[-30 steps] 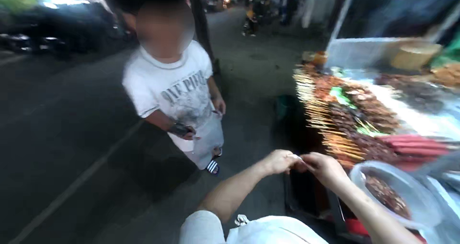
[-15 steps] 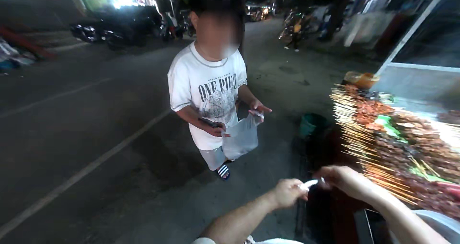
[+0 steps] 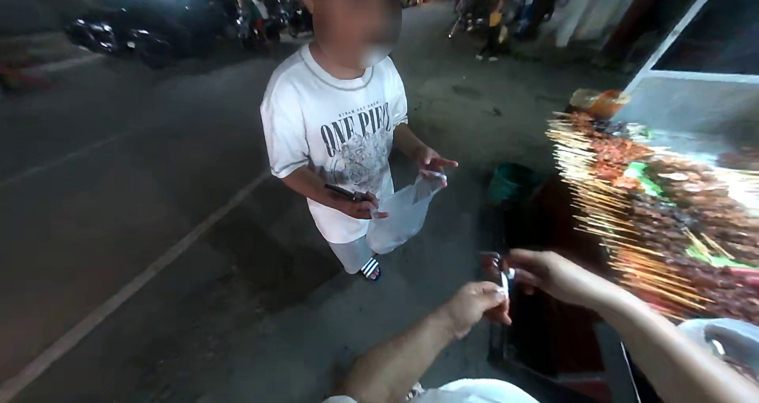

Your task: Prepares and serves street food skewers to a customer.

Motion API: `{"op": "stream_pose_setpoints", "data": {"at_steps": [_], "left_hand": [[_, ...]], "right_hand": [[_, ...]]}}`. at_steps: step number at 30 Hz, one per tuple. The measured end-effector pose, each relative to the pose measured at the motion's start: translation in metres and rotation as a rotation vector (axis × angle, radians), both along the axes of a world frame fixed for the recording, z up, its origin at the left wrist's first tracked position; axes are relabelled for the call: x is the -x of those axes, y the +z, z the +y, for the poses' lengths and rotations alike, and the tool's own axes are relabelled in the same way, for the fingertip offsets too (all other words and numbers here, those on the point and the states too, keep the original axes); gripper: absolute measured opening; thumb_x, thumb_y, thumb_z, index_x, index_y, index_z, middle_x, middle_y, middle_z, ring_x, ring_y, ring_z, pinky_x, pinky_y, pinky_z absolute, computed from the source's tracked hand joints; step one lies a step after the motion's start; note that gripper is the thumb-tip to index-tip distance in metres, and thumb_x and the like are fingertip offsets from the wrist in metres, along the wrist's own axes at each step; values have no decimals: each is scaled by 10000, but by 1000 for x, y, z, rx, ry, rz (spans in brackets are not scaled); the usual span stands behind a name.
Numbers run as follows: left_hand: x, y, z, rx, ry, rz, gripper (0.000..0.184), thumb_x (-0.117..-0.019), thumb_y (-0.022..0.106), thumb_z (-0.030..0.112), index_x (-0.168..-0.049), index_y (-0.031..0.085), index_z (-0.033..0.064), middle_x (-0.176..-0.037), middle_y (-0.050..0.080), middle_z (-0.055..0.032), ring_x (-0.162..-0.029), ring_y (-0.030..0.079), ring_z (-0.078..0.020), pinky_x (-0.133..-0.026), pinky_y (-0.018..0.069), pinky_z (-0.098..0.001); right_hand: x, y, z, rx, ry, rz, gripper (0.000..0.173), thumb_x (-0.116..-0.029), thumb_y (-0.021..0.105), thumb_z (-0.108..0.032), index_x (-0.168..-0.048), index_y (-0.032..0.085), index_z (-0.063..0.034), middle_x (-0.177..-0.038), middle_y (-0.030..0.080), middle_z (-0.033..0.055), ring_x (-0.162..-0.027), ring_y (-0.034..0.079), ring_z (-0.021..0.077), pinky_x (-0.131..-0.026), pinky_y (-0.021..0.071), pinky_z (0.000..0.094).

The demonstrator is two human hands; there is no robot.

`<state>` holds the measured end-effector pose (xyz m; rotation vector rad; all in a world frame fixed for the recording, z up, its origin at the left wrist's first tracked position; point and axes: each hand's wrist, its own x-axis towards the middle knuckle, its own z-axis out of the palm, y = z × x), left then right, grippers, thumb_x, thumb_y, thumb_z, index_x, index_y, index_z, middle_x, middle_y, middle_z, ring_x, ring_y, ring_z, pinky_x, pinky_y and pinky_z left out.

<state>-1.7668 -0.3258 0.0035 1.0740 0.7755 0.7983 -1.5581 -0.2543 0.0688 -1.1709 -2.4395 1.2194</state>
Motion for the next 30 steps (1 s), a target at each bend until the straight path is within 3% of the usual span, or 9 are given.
{"op": "stream_pose_setpoints", "data": {"at_steps": [2, 3, 6, 11, 17, 22, 26, 29, 30], "left_hand": [[6, 3, -5, 22, -41, -133, 208, -1044, 376, 121, -1046, 569, 47, -778, 648, 46, -698, 662, -64, -690, 597, -266], [14, 3, -2, 11, -11, -81, 235, -1044, 379, 65, -1094, 591, -22, -818, 652, 16, -720, 649, -58, -701, 581, -262], [45, -14, 15, -104, 181, 249, 300, -1079, 433, 81, -1156, 636, -127, -981, 671, -135, -862, 608, -103, -845, 513, -288], [99, -44, -1, 7, 449, 209, 314, -1090, 395, 109, -1166, 607, -111, -943, 640, -76, -831, 621, -69, -829, 541, -258], [141, -82, -40, 254, 633, 218, 305, -1099, 396, 114, -1174, 603, -98, -970, 630, -90, -848, 628, -99, -837, 552, -279], [166, -102, -61, 292, 777, 230, 337, -1106, 376, 147, -1174, 610, -85, -924, 652, -78, -833, 640, -112, -827, 553, -298], [177, -99, -74, 325, 853, 206, 309, -1101, 379, 105, -1159, 598, -104, -956, 637, -94, -849, 639, -107, -842, 555, -281], [180, -102, -74, 355, 880, 201, 304, -1099, 380, 100, -1158, 590, -111, -947, 632, -93, -841, 636, -107, -828, 553, -283], [182, -104, -73, 376, 866, 210, 314, -1103, 380, 111, -1182, 584, -114, -960, 635, -103, -850, 635, -115, -832, 550, -292]], "right_hand": [[8, 5, -3, 189, 72, 230, 108, -979, 590, -105, -1001, 693, -127, -863, 710, -96, -732, 663, -10, -701, 581, 194], [13, 7, -1, 234, 169, 195, 140, -966, 578, -79, -1001, 711, -106, -892, 710, -94, -778, 658, -25, -745, 571, 186], [47, 12, 25, 123, 180, -188, 169, -1003, 601, -12, -1129, 712, 8, -962, 713, 125, -827, 665, 186, -824, 553, 403], [122, 24, 105, -201, -117, -53, 197, -1013, 592, 1, -1183, 691, 4, -1072, 724, 174, -966, 708, 299, -921, 555, 523], [241, -12, 159, -214, 134, -210, 183, -1014, 624, -100, -1135, 730, -13, -1103, 712, 217, -1075, 666, 393, -990, 482, 612], [289, -39, 149, 121, 176, -449, 334, -1056, 536, -72, -1366, 588, 40, -1321, 627, 251, -1229, 603, 335, -1081, 435, 479], [309, -43, 148, 389, 33, -327, 300, -1117, 401, -151, -1303, 544, 36, -1075, 607, 115, -859, 575, 78, -810, 482, 218], [301, -54, 151, 161, 139, -275, 295, -1105, 447, -158, -1286, 582, 33, -1100, 625, 145, -944, 600, 172, -887, 486, 321], [292, -60, 149, -32, 213, -231, 292, -1062, 542, -125, -1272, 637, 55, -1179, 671, 231, -1081, 649, 325, -1003, 481, 493]]}}
